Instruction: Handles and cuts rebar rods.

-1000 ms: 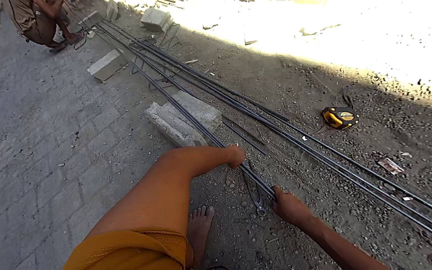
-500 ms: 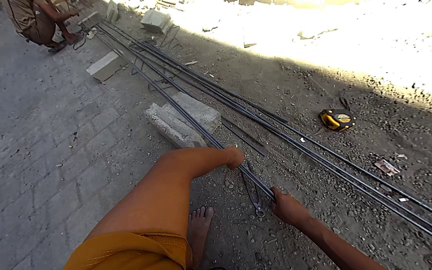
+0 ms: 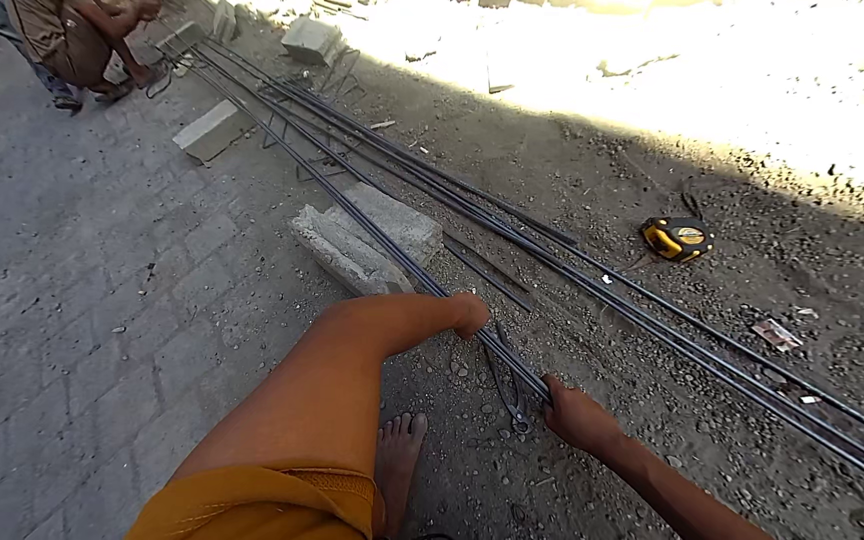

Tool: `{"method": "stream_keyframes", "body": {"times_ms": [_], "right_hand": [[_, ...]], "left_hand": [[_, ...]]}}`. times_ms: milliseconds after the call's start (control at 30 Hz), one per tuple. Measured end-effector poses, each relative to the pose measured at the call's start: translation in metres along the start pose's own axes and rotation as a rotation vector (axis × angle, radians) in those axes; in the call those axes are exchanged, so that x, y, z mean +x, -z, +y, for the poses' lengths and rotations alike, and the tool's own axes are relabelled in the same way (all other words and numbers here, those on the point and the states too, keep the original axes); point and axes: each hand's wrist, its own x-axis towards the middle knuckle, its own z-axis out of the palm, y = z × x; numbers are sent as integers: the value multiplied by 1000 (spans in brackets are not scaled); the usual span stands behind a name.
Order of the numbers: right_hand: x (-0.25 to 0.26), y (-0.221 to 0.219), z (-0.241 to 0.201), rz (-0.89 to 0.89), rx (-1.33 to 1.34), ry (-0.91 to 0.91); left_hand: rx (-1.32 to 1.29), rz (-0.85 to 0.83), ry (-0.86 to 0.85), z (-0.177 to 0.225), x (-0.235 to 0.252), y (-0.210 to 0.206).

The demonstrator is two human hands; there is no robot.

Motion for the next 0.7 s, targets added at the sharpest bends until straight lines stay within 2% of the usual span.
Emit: {"method": "stream_keyframes", "body": {"times_ms": [700], "right_hand": [[2,0,2,-6,7,-3]], "left_hand": [[-47,-1,5,1,-2,1]]}}
